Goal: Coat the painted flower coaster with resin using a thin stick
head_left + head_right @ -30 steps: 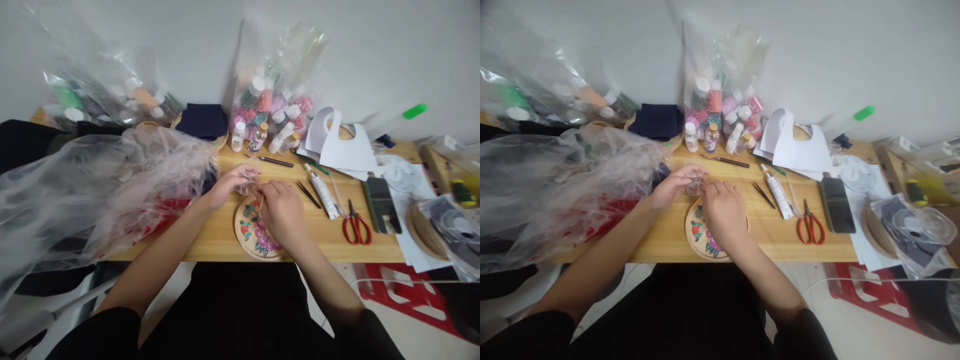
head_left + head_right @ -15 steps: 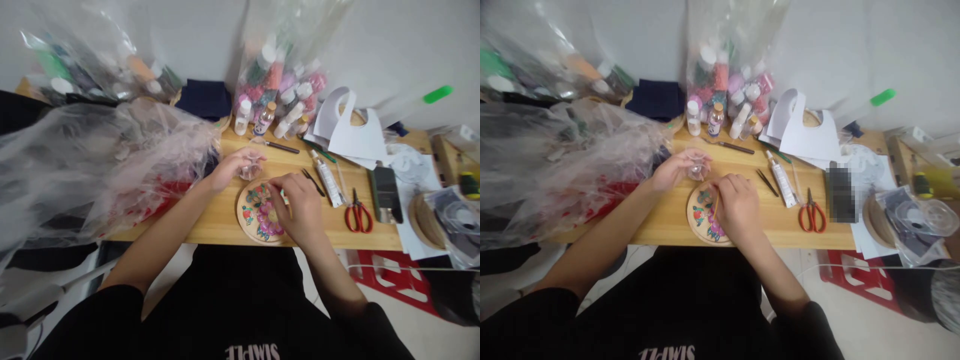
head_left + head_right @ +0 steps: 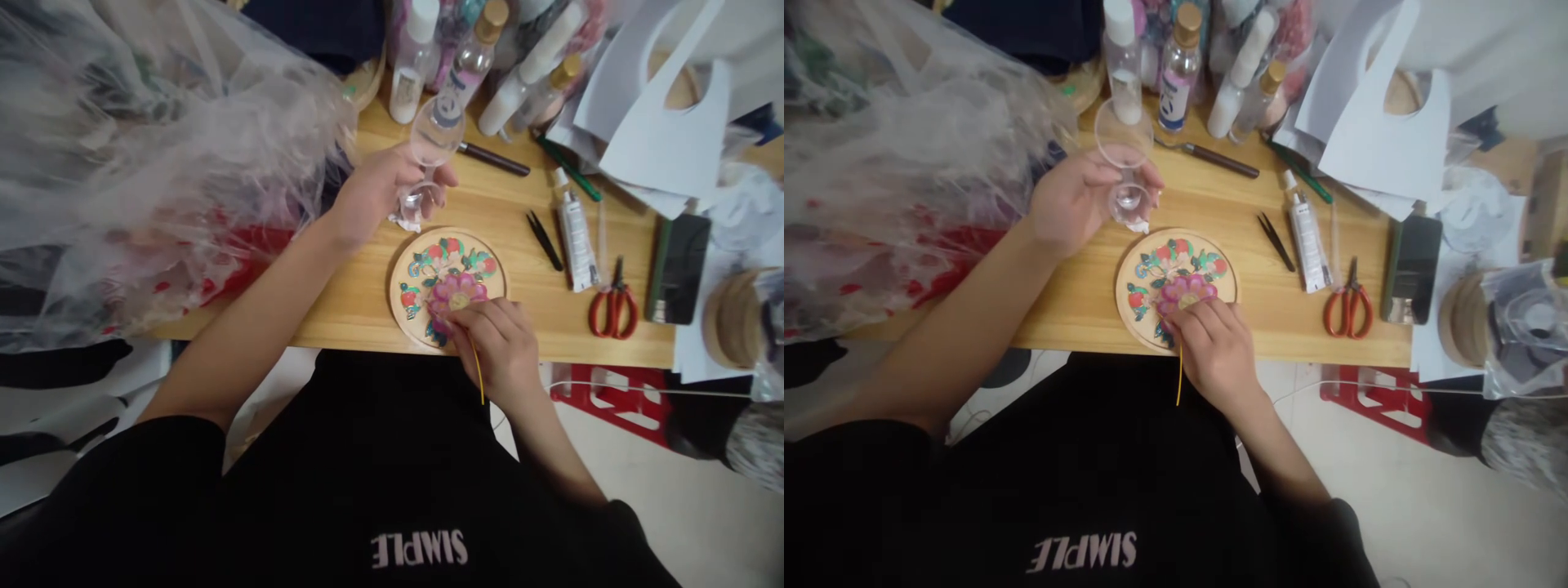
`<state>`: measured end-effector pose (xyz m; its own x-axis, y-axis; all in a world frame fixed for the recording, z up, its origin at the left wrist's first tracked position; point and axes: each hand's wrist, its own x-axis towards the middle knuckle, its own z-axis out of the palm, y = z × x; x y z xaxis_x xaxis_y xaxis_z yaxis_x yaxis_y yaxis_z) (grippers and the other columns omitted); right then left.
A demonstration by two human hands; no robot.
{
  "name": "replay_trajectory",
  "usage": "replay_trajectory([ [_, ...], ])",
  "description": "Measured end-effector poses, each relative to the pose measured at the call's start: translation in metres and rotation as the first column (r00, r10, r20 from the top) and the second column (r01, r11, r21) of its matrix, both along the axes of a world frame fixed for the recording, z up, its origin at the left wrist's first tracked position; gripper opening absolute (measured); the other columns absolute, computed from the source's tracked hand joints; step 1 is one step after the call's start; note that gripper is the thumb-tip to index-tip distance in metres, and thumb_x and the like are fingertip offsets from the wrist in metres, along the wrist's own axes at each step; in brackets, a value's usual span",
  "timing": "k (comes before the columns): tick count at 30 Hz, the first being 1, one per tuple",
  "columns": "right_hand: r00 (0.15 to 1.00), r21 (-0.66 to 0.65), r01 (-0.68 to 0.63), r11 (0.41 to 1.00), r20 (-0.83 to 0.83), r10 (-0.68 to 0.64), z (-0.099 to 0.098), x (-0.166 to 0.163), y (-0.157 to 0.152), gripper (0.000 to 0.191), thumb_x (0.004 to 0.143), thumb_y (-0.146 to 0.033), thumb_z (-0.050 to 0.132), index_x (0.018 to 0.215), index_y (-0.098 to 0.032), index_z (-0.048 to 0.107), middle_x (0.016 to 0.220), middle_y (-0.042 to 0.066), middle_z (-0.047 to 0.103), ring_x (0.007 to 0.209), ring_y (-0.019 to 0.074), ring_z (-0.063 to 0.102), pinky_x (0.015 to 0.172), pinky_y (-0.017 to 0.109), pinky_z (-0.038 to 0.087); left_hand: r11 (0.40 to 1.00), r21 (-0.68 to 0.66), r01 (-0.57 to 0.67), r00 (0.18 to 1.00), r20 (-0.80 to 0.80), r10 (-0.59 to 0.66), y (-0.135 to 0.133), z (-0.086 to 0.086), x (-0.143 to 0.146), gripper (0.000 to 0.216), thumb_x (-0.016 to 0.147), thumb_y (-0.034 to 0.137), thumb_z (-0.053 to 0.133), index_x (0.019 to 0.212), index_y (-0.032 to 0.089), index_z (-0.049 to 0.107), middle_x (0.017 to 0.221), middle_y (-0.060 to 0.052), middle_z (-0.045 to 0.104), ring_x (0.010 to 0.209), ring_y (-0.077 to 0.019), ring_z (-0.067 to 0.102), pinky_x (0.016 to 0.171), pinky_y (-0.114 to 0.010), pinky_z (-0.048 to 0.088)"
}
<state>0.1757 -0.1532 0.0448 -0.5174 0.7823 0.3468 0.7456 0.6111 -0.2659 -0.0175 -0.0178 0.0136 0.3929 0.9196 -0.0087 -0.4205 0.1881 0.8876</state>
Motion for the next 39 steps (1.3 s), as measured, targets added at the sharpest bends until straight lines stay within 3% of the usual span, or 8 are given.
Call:
replay_trajectory([
  [12,0.998,-0.019,-0.046,0.999,0.048,0.047,-0.002,-0.005,0.005,0.006,0.092,-0.017,0.057,0.089,-0.017,0.063,0.073,0.004,0.066,0.069,0.0170,0.051,0.061,0.031,0.034,0.999,0.004,-0.036,0.997,0.065,0.036,-0.001,0.002,0.001,0.024,0.066,0.027,0.055,0.075,0.011,0.069,0.067,-0.007,0.064,0.060,-0.0143,0.057,0.055,-0.027,0.041],
  [18,0.998,-0.035,-0.046,0.998,0.028,0.047,-0.003,-0.003,0.005,0.005,0.090,-0.016,0.058,0.092,-0.017,0.063,0.075,0.004,0.067,0.070,0.0169,0.052,0.062,0.031,0.035,0.999,0.020,-0.030,0.992,0.123,0.028,-0.002,0.001,0.000,0.019,0.072,0.023,0.053,0.080,0.011,0.065,0.075,-0.006,0.068,0.064,-0.0131,0.060,0.057,-0.025,0.044],
  [24,0.998,-0.019,-0.044,0.999,0.038,0.045,-0.003,-0.002,0.005,0.005,0.088,-0.015,0.062,0.093,-0.016,0.062,0.073,0.003,0.067,0.069,0.0169,0.051,0.062,0.030,0.037,1.000,-0.001,-0.011,0.997,0.072,0.011,-0.004,0.008,-0.002,0.018,0.078,0.013,0.044,0.082,0.010,0.062,0.083,-0.005,0.068,0.067,-0.0113,0.061,0.059,-0.024,0.045],
  [30,0.999,-0.012,-0.032,0.999,-0.008,0.032,0.001,0.002,0.005,0.008,0.089,-0.013,0.061,0.095,-0.019,0.060,0.075,0.002,0.067,0.070,0.0164,0.052,0.063,0.029,0.035,1.000,-0.006,0.001,1.000,-0.020,-0.001,-0.004,0.012,-0.002,0.025,0.078,0.015,0.040,0.079,0.009,0.064,0.073,-0.007,0.063,0.065,-0.0135,0.058,0.060,-0.026,0.043],
  [34,0.999,0.016,0.018,1.000,-0.048,-0.017,0.011,0.004,0.018,0.006,0.089,-0.014,0.060,0.093,-0.018,0.060,0.079,0.004,0.067,0.072,0.0173,0.054,0.065,0.031,0.037,1.000,0.018,0.016,1.000,-0.017,-0.015,-0.006,0.012,-0.003,0.024,0.076,0.024,0.048,0.084,0.009,0.065,0.075,-0.007,0.064,0.064,-0.0138,0.059,0.061,-0.027,0.043],
  [39,0.996,0.147,0.088,0.985,-0.033,-0.084,0.026,-0.010,0.048,0.005,0.091,-0.016,0.057,0.089,-0.016,0.061,0.075,0.005,0.067,0.071,0.0181,0.054,0.064,0.033,0.036,0.993,-0.025,0.115,0.993,0.000,-0.115,-0.007,0.010,-0.006,0.025,0.070,0.028,0.057,0.086,0.011,0.065,0.075,-0.003,0.066,0.065,-0.0110,0.060,0.063,-0.023,0.045],
])
